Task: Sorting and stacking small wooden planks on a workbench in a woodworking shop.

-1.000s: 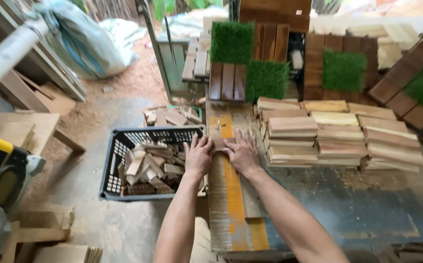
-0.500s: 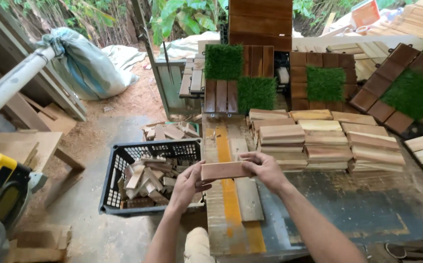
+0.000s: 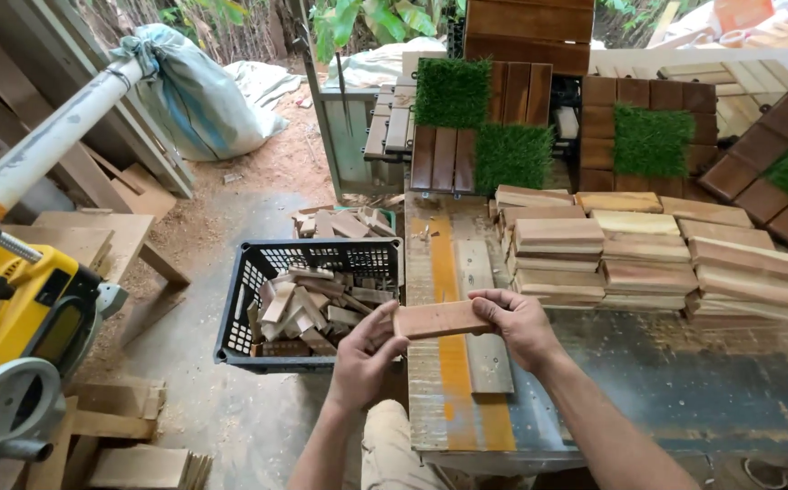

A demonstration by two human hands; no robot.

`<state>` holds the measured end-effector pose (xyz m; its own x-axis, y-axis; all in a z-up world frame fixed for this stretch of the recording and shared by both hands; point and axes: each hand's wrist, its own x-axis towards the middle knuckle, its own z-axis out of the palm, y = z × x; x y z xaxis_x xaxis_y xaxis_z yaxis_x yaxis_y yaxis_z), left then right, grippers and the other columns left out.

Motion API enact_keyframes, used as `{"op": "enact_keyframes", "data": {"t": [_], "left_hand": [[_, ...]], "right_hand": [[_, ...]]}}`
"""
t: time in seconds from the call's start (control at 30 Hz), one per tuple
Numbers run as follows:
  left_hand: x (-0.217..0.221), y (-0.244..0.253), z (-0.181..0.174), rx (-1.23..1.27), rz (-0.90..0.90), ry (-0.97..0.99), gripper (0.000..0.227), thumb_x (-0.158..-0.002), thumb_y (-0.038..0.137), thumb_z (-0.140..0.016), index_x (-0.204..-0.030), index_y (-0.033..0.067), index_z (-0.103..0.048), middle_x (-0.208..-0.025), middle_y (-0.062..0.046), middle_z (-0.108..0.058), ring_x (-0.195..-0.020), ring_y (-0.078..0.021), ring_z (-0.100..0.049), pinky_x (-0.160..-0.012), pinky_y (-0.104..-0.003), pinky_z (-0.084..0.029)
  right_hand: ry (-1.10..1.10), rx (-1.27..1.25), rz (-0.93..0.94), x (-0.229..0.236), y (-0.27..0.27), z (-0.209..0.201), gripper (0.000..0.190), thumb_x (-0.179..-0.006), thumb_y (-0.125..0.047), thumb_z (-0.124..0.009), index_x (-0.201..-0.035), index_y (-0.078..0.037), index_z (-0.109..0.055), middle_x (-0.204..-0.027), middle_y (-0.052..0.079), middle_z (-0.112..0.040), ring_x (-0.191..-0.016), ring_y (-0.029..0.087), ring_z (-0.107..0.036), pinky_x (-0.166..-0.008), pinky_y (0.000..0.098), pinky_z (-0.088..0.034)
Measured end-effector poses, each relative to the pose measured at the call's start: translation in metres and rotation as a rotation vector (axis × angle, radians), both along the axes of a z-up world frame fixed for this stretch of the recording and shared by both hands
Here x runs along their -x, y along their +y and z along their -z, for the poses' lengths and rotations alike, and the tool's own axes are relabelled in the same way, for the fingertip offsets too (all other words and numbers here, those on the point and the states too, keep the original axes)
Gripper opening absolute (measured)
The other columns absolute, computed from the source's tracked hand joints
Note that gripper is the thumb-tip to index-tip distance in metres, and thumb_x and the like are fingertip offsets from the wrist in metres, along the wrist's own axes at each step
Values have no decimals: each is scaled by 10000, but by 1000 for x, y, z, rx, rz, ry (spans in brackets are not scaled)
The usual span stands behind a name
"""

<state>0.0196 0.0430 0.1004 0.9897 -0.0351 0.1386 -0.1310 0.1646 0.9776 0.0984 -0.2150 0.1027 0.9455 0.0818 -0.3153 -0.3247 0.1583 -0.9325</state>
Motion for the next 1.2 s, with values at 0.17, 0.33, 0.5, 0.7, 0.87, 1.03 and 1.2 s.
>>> {"op": "enact_keyframes", "data": {"t": [0.17,0.33,0.5,0.7,0.87,1.03,1.2], "left_hand": [[6,-7,-9,-344,-110,-293,559,-882,277,-765,-1331,24,-549,-1146,-172,-743,-1019,-241,-759,-898,-318,-663],[1,-8,21,-524,-340,-307,716,-695,513,-877,-1203,109,-573,-1046,-64,-727,-903,-183,-729,-714,-281,-625],[3,-3,16,-17,-358,-33,430,-869,236,-786,-1263,87,-696,-879,-53,-761,-695,-104,-669,-611,-224,-584],[17,34,30,9,-290,19,503,-985,270,-653,-1442,60,-636,-825,115,-586,-598,-20,-326,-527,-167,-267],[28,55,18,56,-254,225,414,-829,126,-796,-1206,13,-667,-901,-168,-767,-722,-247,-750,-674,-346,-671],[0,108,79,-9,-549,275,187,-891,95,-801,-1060,22,-769,-743,-159,-738,-539,-211,-690,-532,-361,-589],[-37,121,130,167,-657,648,1043,-953,601,-705,-1606,-17,-176,-1279,-366,-574,-953,-439,-740,-518,-366,-603]], "right_hand": [[23,-14,24,12,10,-26,295,-901,-51,-709,-1159,90,-727,-1009,213,-698,-838,259,-634,-710,347,-597],[-124,52,24,26,18,-45,322,-872,-68,-736,-1161,74,-739,-1002,185,-745,-874,250,-665,-767,338,-604],[-206,42,-40,20,25,-34,292,-915,-93,-680,-1172,25,-754,-1170,169,-775,-1036,246,-691,-870,326,-624],[-241,71,-370,30,25,-55,485,-904,-13,-640,-1384,-80,-645,-1480,96,-642,-1176,189,-620,-879,248,-546],[-186,85,-312,33,39,-48,499,-855,-16,-709,-1349,9,-639,-1302,156,-738,-1053,245,-747,-907,334,-653],[-198,27,-167,39,31,-43,388,-893,48,-698,-1280,74,-689,-1149,279,-752,-996,343,-753,-881,484,-633],[-230,89,-111,41,0,-39,361,-894,27,-706,-1253,70,-713,-1098,261,-771,-969,313,-753,-876,469,-632]]}}
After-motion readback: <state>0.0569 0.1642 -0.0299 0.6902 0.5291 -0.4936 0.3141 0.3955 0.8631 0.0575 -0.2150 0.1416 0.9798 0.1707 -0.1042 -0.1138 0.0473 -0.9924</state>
